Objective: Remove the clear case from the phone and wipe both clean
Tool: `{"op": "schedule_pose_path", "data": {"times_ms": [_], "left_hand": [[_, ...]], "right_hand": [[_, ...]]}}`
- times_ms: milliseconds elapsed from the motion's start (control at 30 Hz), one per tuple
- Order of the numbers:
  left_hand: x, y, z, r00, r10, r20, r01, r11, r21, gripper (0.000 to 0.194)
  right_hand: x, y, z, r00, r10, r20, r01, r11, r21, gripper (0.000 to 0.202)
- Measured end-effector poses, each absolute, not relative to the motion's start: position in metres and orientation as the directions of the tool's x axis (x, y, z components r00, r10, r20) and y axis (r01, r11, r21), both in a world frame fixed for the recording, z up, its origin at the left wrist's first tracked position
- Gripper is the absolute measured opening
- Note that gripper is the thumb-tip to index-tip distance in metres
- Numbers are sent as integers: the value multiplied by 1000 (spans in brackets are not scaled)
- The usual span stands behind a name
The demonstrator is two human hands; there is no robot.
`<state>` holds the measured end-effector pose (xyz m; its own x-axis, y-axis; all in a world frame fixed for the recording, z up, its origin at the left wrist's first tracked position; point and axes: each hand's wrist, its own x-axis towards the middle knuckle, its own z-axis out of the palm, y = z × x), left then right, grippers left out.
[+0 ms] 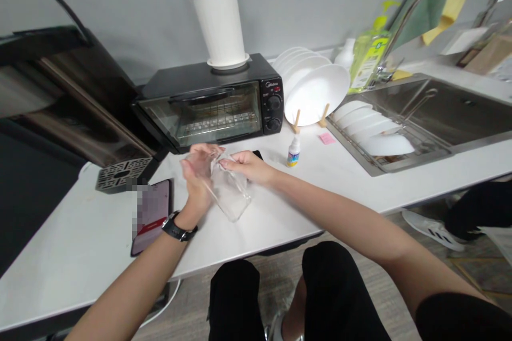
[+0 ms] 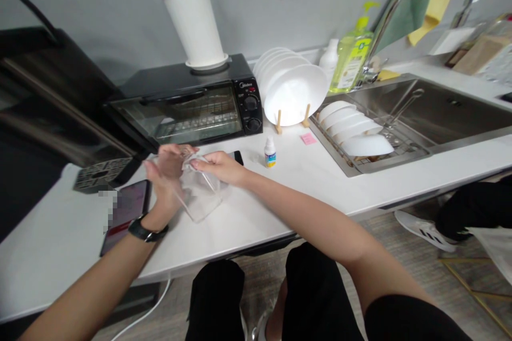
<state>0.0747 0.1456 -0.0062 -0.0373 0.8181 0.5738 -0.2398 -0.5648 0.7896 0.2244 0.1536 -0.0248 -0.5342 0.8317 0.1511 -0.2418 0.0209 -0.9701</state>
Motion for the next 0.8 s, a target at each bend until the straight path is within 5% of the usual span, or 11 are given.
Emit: {"op": "schedule_pose_path", "data": {"times_ms": [167,400,633,800], "left_hand": [[55,163,9,-429,745,511,-303,-651,696,77],[76,141,-12,96,762,640,-72,-636,768,66],[54,160,13,-398,728,558,-263,-673,691,71],[73,144,-3,30,817,577,-134,-568,812,67]], "right_hand": [[221,148,-27,-632,769,93,-162,-15,-987,60],[227,154,-28,-437,887,149,-190,71,-979,59],[224,147,-24,-657,750,79,-117,2,-993,60],[225,153,-27,-534,835,131,-177,41,-983,63]]}}
